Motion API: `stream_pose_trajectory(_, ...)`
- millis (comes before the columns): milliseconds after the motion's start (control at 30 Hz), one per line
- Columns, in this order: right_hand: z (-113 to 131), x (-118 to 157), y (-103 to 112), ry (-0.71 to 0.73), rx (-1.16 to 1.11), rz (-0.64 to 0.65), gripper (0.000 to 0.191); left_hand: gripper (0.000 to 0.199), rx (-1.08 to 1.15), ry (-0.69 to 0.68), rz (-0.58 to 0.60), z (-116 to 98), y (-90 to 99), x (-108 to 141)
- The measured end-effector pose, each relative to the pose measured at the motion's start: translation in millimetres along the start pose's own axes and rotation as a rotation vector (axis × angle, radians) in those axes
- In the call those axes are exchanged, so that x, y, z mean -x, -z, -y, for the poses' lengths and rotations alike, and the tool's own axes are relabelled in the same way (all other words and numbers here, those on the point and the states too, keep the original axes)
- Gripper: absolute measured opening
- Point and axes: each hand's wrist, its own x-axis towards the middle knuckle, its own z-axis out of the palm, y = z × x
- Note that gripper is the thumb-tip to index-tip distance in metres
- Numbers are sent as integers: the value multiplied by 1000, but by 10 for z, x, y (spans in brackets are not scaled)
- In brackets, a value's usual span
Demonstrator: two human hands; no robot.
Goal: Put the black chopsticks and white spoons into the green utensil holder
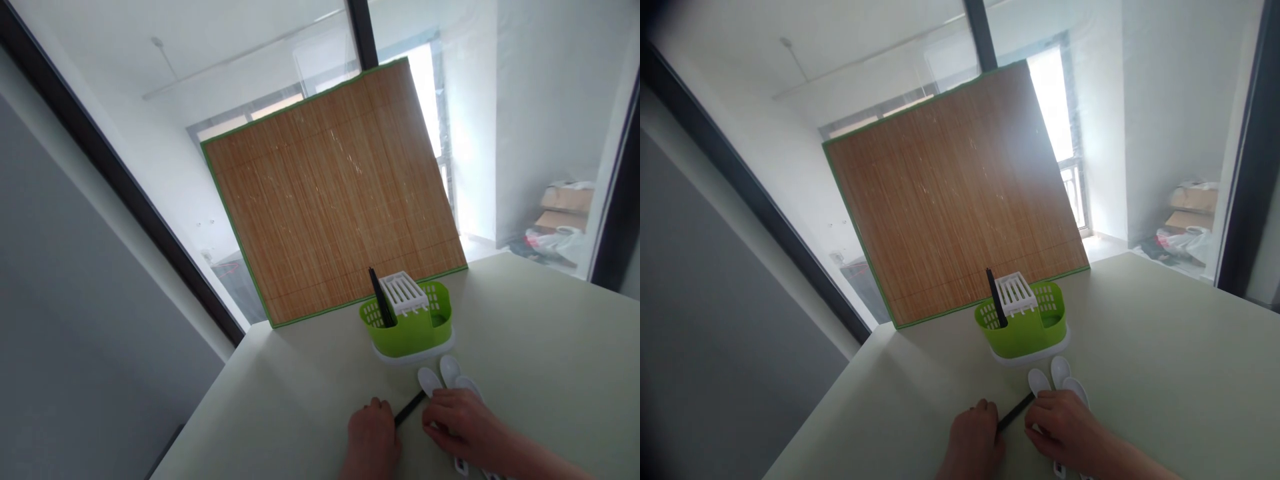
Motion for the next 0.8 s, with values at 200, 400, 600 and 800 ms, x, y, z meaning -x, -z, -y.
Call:
stream_pose_trajectory(200, -5, 6, -13, -36, -33, 11, 15, 27, 99, 54, -30, 170, 104, 98)
stream_pose_trajectory(400, 101, -3, 45, -97, -163, 43, 20, 10, 686, -96, -141, 135, 368, 134)
stream_pose_trajectory(600, 117, -27, 28, -144, -199, 12, 24, 11, 1108, -173, -300, -233, 303, -81)
stream_pose_trajectory(800, 22, -51, -24, -147, -192, -64, 20, 3, 1159, -153, -434, -334, 140, -173)
